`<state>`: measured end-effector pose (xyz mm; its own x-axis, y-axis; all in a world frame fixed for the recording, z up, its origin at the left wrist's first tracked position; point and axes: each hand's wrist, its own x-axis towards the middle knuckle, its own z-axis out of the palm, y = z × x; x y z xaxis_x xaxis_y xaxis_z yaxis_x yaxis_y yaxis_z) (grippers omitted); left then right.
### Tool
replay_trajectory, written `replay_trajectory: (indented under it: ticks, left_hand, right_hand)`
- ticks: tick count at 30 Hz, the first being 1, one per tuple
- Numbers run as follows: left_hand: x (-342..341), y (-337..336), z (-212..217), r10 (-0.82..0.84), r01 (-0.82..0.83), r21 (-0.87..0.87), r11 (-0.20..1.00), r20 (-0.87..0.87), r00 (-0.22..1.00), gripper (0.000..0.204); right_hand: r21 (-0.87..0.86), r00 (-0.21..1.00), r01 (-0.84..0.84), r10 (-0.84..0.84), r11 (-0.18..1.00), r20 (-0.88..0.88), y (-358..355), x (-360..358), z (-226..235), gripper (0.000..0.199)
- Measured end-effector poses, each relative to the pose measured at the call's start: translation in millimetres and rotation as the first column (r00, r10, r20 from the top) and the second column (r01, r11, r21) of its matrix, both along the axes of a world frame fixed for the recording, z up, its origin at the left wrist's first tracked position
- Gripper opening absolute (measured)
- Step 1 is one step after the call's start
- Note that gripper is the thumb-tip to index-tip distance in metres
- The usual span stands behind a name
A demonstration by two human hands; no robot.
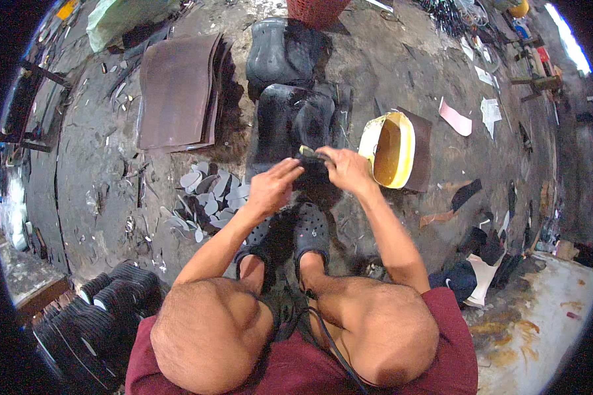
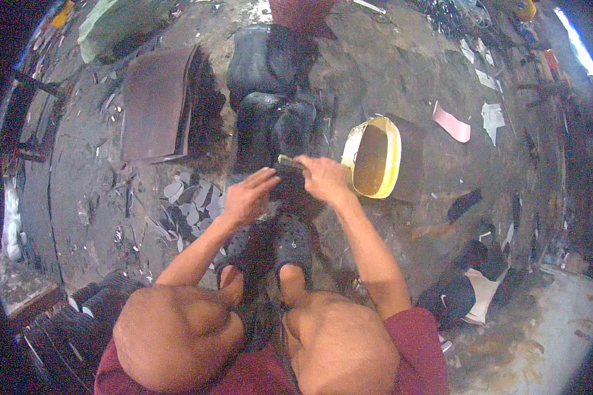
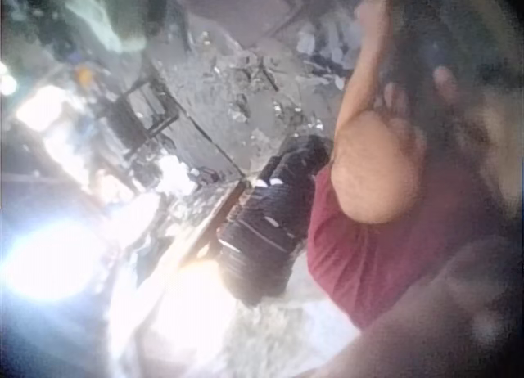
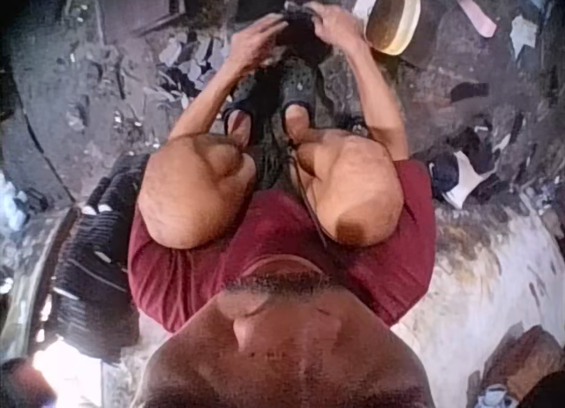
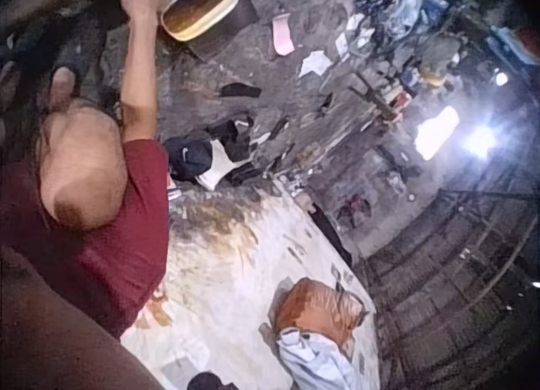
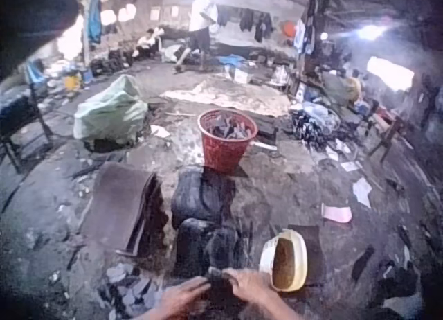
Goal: The person repeatedly dips a brush into a yellow container and applies a yellowish substance to the surface of a black shoe part. The person holds the part steady with the left hand while brushing with the right hand, then places the part back on a stack of similar parts.
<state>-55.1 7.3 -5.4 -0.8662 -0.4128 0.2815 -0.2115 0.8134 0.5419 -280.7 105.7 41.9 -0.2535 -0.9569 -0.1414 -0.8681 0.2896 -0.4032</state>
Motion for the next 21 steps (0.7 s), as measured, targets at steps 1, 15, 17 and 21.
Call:
replay_trajectory:
  ticks: [1,15,17,21]
  left_hand:
    - [3.4,0.3,13.7,0.109,-0.103,0.079,0.992,-0.076,0.991,0.050]
    - [7.4,26.1,13.1,0.033,-0.066,0.122,0.990,0.259,0.965,0.071]
    - [-3.5,31.5,14.9,0.037,-0.064,0.059,0.996,0.374,0.927,0.078]
    - [7.5,32.4,13.8,0.045,-0.052,0.000,0.999,0.487,0.872,0.098]
  right_hand:
    - [-0.018,1.000,-0.014,0.014,1.000,-0.003,12.9,8.0,0.7,0.034]
    - [-0.148,0.960,0.276,-0.281,0.950,-0.014,-63.4,-27.3,22.3,0.035]
    - [-0.128,0.935,-0.058,0.009,0.990,-0.356,-76.5,-21.4,-19.5,0.037]
    - [0.141,0.977,-0.138,0.158,0.980,-0.144,-110.7,8.2,13.4,0.040]
